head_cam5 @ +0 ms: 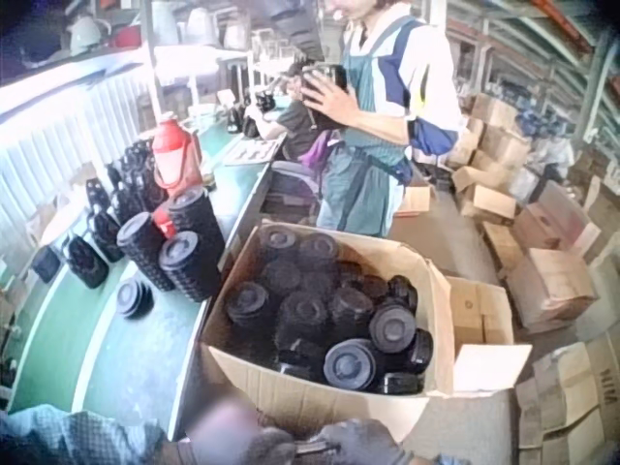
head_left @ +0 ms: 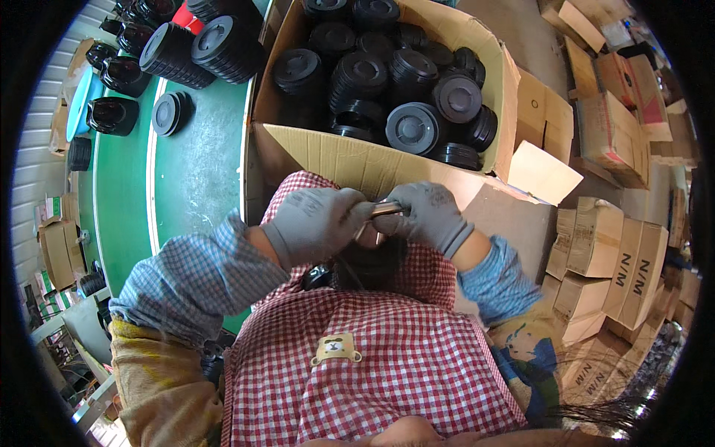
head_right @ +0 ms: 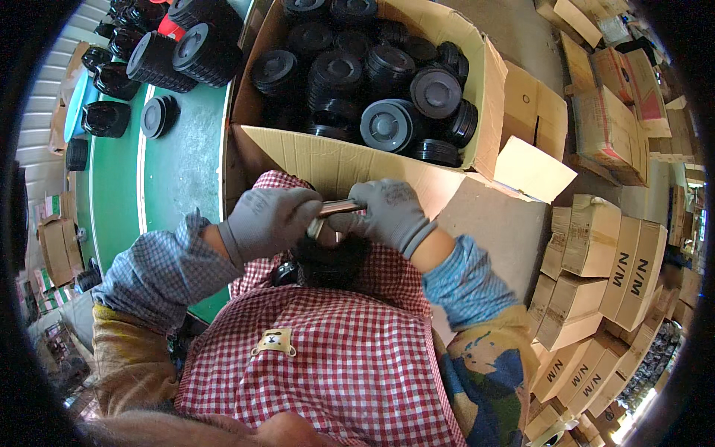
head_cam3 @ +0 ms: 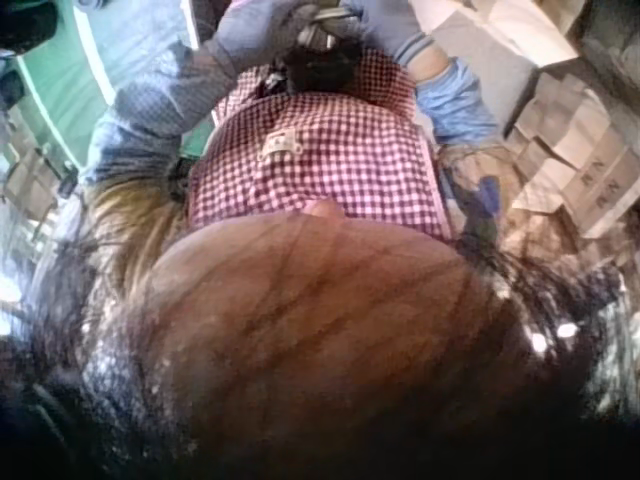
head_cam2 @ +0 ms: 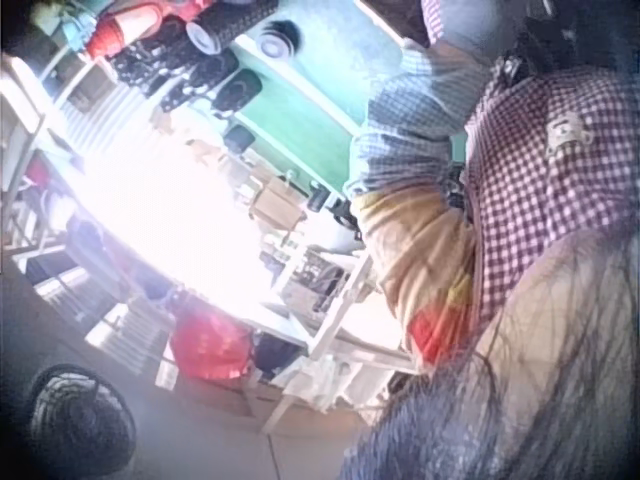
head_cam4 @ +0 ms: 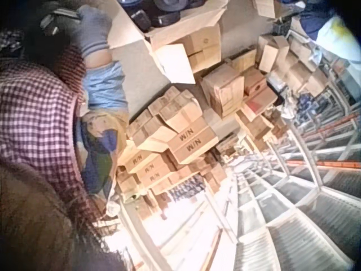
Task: The person assembles black kettles by inserting a metal rod into the base and securing a lid. They repeatedly pick up kettles from a cardboard box, insert the rod, place the lid, and set the finished units on a green table.
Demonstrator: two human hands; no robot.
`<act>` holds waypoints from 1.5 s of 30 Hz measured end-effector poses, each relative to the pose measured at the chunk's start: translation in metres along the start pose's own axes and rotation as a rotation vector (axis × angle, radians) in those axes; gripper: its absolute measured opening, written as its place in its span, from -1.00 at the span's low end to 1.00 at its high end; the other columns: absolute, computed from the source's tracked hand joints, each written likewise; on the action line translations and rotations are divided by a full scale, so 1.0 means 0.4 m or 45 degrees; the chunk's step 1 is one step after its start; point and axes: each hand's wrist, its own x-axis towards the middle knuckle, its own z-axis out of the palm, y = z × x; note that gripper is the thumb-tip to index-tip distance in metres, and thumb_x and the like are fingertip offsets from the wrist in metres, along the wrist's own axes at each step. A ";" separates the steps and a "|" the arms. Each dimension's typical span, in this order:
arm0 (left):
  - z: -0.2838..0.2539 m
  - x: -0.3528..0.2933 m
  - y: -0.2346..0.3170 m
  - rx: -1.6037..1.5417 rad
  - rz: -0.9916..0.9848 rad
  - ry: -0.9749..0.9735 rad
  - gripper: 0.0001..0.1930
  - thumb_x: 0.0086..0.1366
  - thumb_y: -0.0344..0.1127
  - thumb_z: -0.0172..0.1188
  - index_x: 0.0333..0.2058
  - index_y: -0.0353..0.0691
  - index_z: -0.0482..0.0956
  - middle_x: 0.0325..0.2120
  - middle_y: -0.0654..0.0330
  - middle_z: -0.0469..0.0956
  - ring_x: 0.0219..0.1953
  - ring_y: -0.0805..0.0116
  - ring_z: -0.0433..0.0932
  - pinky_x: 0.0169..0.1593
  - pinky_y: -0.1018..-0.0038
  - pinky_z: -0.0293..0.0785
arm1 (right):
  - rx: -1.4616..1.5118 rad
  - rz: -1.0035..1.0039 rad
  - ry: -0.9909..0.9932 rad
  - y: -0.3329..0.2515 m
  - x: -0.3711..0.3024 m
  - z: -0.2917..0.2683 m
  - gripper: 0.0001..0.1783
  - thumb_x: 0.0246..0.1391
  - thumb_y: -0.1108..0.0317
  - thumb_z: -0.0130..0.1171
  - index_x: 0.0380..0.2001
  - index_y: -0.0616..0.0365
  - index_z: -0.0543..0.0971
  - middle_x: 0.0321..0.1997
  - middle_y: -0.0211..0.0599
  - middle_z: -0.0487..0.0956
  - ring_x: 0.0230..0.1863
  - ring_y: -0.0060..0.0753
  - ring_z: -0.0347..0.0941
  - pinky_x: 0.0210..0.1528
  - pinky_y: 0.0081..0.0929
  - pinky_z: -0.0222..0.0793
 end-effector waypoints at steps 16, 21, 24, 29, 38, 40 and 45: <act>0.021 0.090 -0.216 -0.294 0.137 -0.158 -0.61 0.40 -0.07 0.09 -0.32 -0.30 0.69 -0.50 -0.05 0.64 -0.44 0.01 0.66 -0.28 0.20 0.58 | 0.515 -0.539 -0.052 0.067 0.032 -0.020 0.01 0.29 -0.45 -0.30 0.49 0.16 0.09 0.58 0.09 -0.02 0.60 0.15 -0.18 0.56 0.02 -0.30; 0.083 0.209 -0.283 -0.574 0.096 -0.366 -0.57 0.39 -0.03 0.06 -0.36 -0.29 0.72 -0.53 0.03 0.66 -0.46 0.16 0.64 -0.26 0.29 0.55 | 0.706 -0.802 -0.189 -0.111 0.024 -0.037 -0.16 0.38 -0.29 -0.31 0.49 0.05 0.15 0.55 -0.02 0.12 0.54 0.05 0.05 0.55 0.10 -0.33; 0.160 0.316 -0.283 -0.636 0.142 -0.583 -0.68 0.41 -0.18 0.10 -0.39 -0.31 0.66 -0.48 0.17 0.66 -0.44 0.40 0.58 -0.33 0.38 0.48 | 0.550 -0.769 -0.238 -0.189 0.035 -0.017 -0.03 0.30 -0.45 -0.39 0.48 0.07 0.16 0.48 0.01 0.27 0.48 0.14 0.14 0.50 0.12 -0.20; 0.211 0.384 -0.207 -0.912 0.165 -0.660 -0.74 0.38 -0.22 0.19 -0.30 -0.31 0.70 -0.45 0.20 0.66 -0.40 0.42 0.56 -0.24 0.44 0.52 | 0.402 -0.611 -0.474 -0.280 0.078 -0.015 -0.04 0.31 -0.42 -0.38 0.43 0.18 0.24 0.30 0.02 0.48 0.25 0.05 0.42 0.30 -0.09 0.22; 0.082 0.094 -0.302 -0.372 0.124 0.820 -0.60 0.35 -0.34 0.16 0.14 -0.26 0.49 0.00 0.04 0.55 0.06 0.16 0.52 0.10 0.33 0.45 | 0.437 -0.121 0.253 -0.209 -0.075 -0.011 0.00 0.00 0.46 0.09 0.52 0.20 -0.06 0.56 0.10 0.00 0.58 -0.01 -0.10 0.54 -0.21 -0.16; 0.025 -0.076 -0.304 -0.009 0.253 0.814 -0.57 0.26 -0.40 0.18 0.12 -0.24 0.52 0.07 0.02 0.53 0.16 0.03 0.49 0.20 0.20 0.41 | 0.743 0.117 0.263 -0.162 -0.135 0.020 0.06 -0.09 0.60 0.06 0.52 0.24 -0.10 0.55 0.04 0.05 0.58 -0.11 -0.08 0.51 -0.33 -0.07; 0.127 -0.320 -0.200 0.595 0.869 0.162 -0.54 0.25 -0.28 0.21 0.15 0.20 0.55 0.32 0.18 0.32 0.36 0.09 0.29 0.36 0.03 0.30 | 1.452 0.549 0.289 -0.113 -0.195 0.075 0.16 -0.28 0.74 0.05 0.51 0.19 -0.06 0.41 -0.13 0.23 0.40 -0.29 0.18 -0.01 -0.58 0.40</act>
